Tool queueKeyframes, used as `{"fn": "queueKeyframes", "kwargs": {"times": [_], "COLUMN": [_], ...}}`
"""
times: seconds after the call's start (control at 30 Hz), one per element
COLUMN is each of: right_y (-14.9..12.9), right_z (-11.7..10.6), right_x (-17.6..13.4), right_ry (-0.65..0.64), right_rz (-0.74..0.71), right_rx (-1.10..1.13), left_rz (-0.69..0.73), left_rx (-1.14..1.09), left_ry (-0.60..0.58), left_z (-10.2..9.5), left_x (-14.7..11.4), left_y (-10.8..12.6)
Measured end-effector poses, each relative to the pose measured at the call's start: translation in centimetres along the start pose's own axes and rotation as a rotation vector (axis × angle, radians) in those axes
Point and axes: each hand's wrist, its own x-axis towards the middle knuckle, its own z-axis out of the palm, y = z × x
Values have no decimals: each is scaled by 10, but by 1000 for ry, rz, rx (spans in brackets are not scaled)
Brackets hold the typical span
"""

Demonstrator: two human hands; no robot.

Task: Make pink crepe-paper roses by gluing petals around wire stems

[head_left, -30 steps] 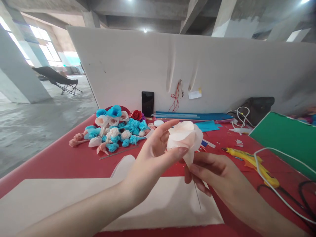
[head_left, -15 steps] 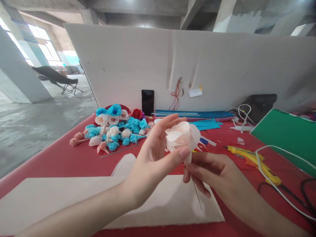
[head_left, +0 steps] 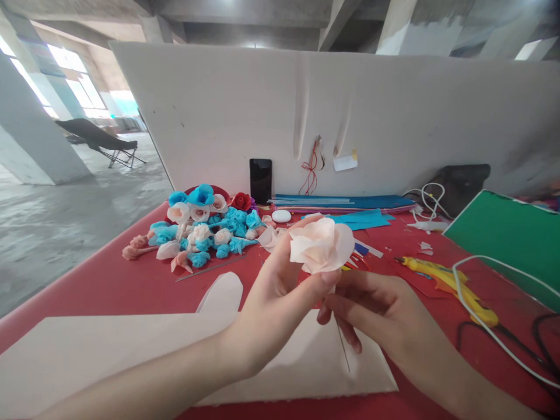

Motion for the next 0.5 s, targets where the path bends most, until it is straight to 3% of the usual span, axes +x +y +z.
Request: {"fn": "queueKeyframes", "kwargs": {"times": [0.17, 0.33, 0.5], "right_y": [0, -1, -2], "right_z": [0, 4, 6], "right_x": [-3, -1, 4], "right_ry": [15, 114, 156], "right_rz": [-10, -57, -98], "right_rx": [-23, -31, -24], "left_rz": [27, 19, 25], "left_rx": [13, 49, -55], "left_ry": [-20, 49, -10], "left_z": [-1, 1, -1], "left_x": [-1, 0, 0], "left_y": [1, 2, -3]}}
